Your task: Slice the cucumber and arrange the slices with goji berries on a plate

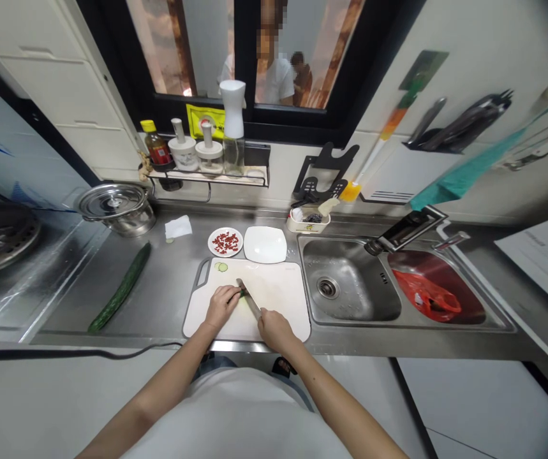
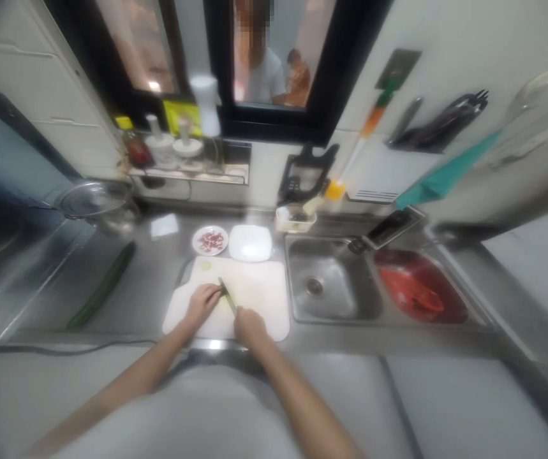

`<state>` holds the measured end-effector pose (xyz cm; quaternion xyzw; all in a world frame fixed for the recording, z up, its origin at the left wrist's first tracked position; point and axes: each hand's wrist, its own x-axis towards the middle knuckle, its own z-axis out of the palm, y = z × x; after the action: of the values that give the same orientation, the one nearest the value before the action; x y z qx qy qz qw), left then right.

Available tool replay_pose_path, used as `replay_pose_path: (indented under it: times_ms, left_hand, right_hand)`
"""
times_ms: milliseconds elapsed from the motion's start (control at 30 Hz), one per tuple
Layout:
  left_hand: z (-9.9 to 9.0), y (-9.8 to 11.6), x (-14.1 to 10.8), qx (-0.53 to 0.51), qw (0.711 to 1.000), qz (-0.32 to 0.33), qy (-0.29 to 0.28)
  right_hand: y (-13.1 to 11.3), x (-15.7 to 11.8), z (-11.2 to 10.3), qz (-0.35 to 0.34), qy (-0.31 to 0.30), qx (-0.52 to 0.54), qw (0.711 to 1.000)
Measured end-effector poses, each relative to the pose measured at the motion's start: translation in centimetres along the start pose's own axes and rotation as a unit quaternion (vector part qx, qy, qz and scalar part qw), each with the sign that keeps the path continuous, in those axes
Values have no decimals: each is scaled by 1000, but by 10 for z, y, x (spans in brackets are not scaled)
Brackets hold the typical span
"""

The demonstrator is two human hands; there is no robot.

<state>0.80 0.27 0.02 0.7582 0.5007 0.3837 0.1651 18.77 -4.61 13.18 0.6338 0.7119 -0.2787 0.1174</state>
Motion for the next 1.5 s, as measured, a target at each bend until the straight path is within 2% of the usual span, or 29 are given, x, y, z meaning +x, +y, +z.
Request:
replay_pose_path:
  times_ms: [467, 767, 1100, 1500]
  left_hand:
    - [-2, 3, 1, 5, 1000, 1, -1]
    - [-3, 4, 1, 5, 1000, -2, -4]
    - [-2, 3, 2, 1, 1000, 3, -1]
    - [-3, 5, 3, -4, 1000, -8, 3]
  right_hand:
    - [-11, 13, -5, -2, 1, -3, 1000]
    - [-4, 4, 1, 2, 2, -9, 1000]
    - [-13, 20, -1, -2, 4, -8, 1000]
    - [-8, 9, 5, 10, 4, -18, 1000]
